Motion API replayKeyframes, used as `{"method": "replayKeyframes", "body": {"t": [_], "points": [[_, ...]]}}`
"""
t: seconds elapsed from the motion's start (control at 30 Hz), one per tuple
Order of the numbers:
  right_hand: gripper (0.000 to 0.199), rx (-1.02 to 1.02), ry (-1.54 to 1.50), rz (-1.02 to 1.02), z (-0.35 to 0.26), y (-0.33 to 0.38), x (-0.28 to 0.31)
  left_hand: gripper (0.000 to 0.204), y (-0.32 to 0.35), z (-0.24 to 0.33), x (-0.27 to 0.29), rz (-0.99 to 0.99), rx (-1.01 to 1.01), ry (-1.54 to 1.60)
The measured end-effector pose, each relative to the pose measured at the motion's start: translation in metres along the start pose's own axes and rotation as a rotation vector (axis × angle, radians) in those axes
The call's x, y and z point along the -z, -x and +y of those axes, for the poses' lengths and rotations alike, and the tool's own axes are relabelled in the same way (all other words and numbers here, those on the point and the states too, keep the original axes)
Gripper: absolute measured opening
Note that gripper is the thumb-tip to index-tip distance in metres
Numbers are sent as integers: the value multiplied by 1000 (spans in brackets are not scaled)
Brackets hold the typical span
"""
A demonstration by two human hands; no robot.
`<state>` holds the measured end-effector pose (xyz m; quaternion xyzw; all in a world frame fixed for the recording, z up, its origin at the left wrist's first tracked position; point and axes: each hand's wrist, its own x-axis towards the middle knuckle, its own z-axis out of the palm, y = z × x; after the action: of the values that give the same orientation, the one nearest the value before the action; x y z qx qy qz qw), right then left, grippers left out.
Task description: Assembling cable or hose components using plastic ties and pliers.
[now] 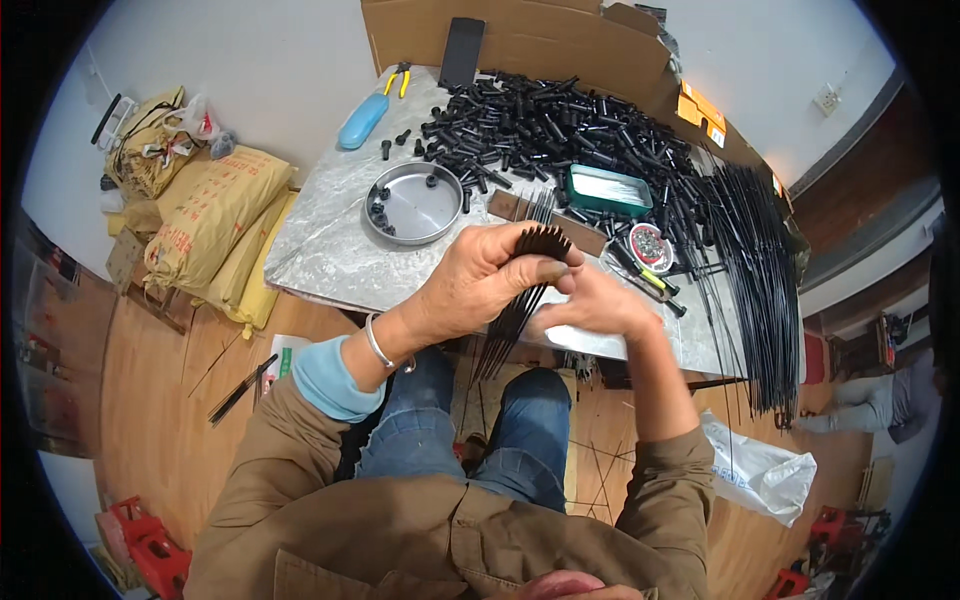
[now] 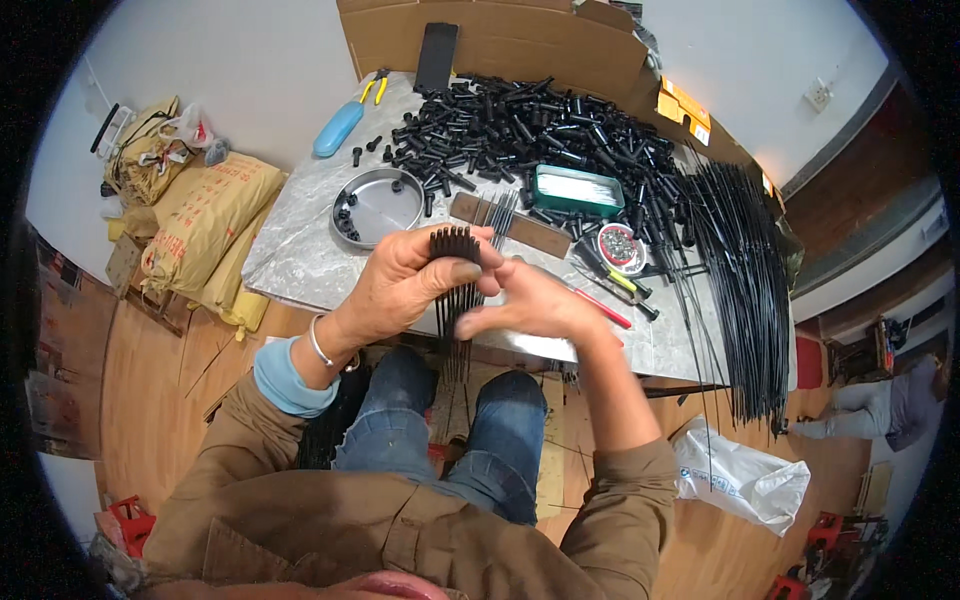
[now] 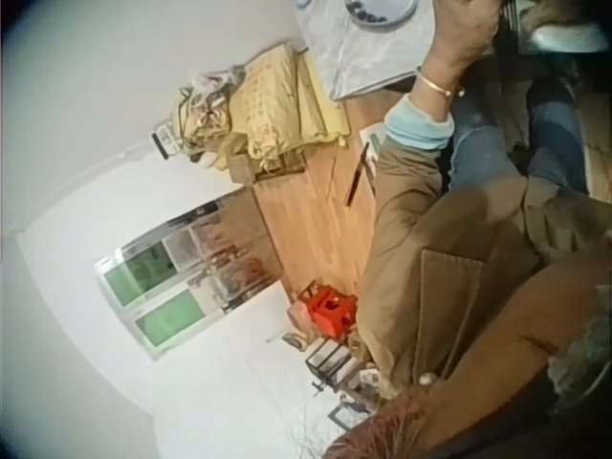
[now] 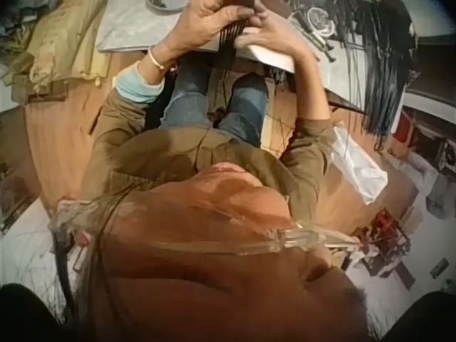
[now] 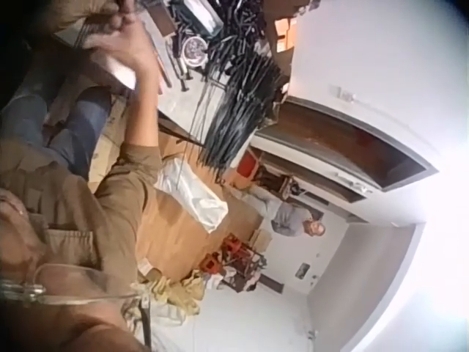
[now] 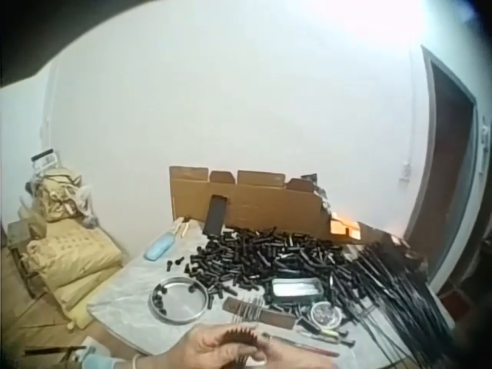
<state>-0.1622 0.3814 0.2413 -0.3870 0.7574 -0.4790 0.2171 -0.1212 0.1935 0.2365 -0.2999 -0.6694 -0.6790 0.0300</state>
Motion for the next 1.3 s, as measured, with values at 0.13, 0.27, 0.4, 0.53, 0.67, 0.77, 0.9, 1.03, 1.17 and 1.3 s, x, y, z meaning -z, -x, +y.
{"method": "replayKeyframes", "body": {"t": [0.13, 0.27, 0.4, 0.53, 0.67, 0.77, 0.9, 1.03, 1.17, 1.3], "points": [[28, -233, 45, 349, 57, -33, 85, 26, 1, 0, -6, 29, 29, 90], [21, -312, 701, 748, 124, -64, 129, 25, 1, -2, -3, 24, -17, -39], [25, -447, 929, 468, 138, -81, 130, 24, 1, 2, -2, 14, -122, -170], [20, -344, 1143, 478, 144, -84, 133, 21, 2, 0, 2, 20, -105, -172], [11, -353, 1143, 492, 146, -80, 133, 18, 3, -3, 2, 49, -56, -101], [11, -102, 1237, 726, 148, -76, 135, 16, 2, -1, 2, 44, -74, -121], [10, 19, 1153, 786, 141, -77, 138, 16, 3, 1, 0, 75, -36, -64], [10, 223, 1008, 973, 110, -72, 130, 16, 3, 1, -1, 84, -27, -74], [7, 227, 239, 837, 24, -51, 78, 17, 5, 2, 2, 87, 3, -98], [3, 437, 321, 593, -31, -4, 30, 19, 4, -2, 2, 81, 2, -109]]}}
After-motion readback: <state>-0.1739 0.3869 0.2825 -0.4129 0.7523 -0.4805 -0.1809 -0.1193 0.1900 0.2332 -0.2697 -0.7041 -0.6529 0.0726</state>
